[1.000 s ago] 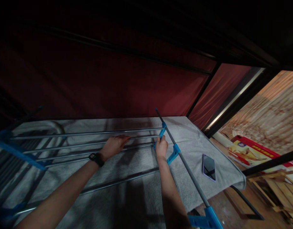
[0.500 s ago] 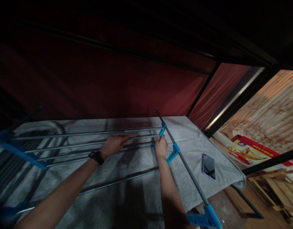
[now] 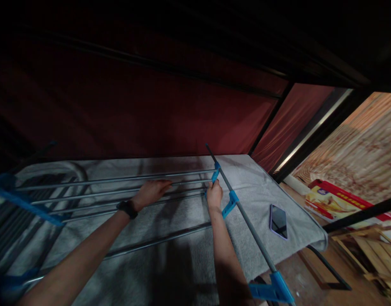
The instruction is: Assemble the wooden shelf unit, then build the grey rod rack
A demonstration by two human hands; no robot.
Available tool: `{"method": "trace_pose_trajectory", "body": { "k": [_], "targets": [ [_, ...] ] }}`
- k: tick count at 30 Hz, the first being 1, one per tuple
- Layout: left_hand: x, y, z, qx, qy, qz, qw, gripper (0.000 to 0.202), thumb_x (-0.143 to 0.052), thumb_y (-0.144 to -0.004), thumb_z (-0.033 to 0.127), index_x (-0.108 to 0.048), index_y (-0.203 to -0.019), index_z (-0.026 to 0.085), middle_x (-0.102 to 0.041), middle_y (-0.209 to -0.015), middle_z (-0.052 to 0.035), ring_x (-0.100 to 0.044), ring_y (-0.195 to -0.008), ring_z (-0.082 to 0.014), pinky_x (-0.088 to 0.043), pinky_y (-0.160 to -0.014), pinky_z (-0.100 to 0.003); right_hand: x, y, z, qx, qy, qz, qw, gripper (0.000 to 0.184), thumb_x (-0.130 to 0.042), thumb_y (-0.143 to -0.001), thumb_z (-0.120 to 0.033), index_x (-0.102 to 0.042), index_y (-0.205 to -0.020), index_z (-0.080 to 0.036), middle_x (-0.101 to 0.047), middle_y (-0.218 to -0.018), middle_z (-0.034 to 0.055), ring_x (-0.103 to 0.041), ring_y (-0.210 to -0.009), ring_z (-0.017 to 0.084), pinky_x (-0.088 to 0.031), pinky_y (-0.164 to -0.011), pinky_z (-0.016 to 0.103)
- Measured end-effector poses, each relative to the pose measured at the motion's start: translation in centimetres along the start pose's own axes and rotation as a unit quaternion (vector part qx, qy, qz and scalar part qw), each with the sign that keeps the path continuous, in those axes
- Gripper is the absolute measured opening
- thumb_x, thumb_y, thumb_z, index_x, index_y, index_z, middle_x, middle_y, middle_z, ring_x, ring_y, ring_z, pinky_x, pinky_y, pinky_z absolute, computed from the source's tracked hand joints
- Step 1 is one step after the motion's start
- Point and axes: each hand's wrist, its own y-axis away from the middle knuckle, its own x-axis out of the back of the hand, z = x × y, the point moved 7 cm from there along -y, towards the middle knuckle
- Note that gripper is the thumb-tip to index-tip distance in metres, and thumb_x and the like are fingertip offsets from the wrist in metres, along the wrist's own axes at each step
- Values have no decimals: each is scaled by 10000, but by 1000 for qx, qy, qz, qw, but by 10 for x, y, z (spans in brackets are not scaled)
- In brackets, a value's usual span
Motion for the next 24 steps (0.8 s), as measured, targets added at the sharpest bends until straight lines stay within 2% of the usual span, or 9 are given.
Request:
{"method": "trace_pose_trajectory", "body": {
  "k": [7,20,22,24],
  "targets": [
    [2,-1,3,1,8,-11,1000,358,-379,-1016,360,-675,-1184,248,-739,-1117,-81,-706,-967,-231,-488,-802,-305,-1,-1,2,-3,-20,3,1000,259,-393,-934,-312,-599,-1027,-187,-675,-809,64,-579,-724,203,-363,-667,283],
    [1,-5,4,-12,-6,-35,999,374,-336,-1022,351,-683,-1095,230,-737,-1041,-77,-697,-926,-230,-480,-772,-305,-3,2,1,-10,-15,-7,1000,250,-394,-954,-308,-587,-1038,-175,-677,-838,88,-610,-767,212,-375,-699,291],
    [-1,-6,6,-15,-15,-28,999,363,-343,-1022,323,-683,-1087,213,-734,-1037,-87,-697,-932,-233,-488,-782,-317,-3,3,0,-11,-23,-10,1000,271,-382,-950,-314,-588,-1052,-171,-683,-853,96,-623,-797,224,-394,-716,298],
    [1,-3,13,-33,-31,5,999,320,-385,-1008,273,-673,-1123,193,-720,-1078,-103,-685,-987,-236,-490,-851,-341,-4,2,-1,-11,-33,-15,999,302,-376,-941,-326,-589,-1078,-161,-690,-871,105,-637,-830,239,-417,-737,311]
  ]
}}
